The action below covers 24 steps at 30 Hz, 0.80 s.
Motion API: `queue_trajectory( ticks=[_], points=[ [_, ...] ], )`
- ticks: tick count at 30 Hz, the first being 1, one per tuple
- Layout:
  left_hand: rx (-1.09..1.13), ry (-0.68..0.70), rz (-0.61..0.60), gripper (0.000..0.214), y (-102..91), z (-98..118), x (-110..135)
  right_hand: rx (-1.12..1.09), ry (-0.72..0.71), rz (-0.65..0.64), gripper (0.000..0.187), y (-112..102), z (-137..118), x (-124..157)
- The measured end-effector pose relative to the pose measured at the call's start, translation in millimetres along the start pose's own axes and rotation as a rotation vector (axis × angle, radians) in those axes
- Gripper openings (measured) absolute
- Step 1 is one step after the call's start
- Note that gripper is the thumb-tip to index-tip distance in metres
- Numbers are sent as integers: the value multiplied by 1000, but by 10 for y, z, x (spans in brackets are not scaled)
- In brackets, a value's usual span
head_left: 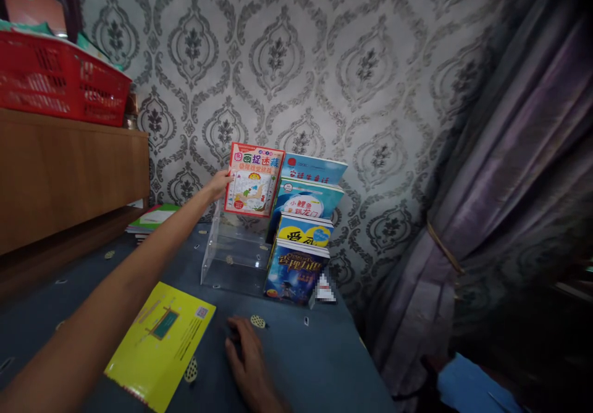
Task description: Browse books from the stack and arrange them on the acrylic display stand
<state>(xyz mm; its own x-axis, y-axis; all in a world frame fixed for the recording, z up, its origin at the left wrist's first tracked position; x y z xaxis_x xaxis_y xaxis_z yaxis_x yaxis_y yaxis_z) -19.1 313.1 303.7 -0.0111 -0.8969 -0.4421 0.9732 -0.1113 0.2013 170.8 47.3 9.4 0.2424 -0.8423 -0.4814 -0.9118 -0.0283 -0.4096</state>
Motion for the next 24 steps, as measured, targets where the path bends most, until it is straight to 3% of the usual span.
queue_trajectory(
  ticks=[9, 24],
  points=[
    [152, 4, -70, 41, 75, 43, 57, 18, 9, -5, 39, -2, 33, 11],
    [33, 71, -23, 29, -27, 127, 164, 7, 15, -11, 40, -15, -44, -16]
  ],
)
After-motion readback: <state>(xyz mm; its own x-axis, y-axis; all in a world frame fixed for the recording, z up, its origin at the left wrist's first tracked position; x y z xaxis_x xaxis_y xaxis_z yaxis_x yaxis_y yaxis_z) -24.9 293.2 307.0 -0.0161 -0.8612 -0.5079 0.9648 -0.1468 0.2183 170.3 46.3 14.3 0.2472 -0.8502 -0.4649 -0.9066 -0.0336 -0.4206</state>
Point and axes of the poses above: each hand's wrist, its own x-axis away from the middle knuckle, its own y-axis out of the palm, z = x × y, the point moved 8 cm from there along -x, towards the middle knuckle, and after that the axes turned 1 degree about -x, right-handed, at the moved point
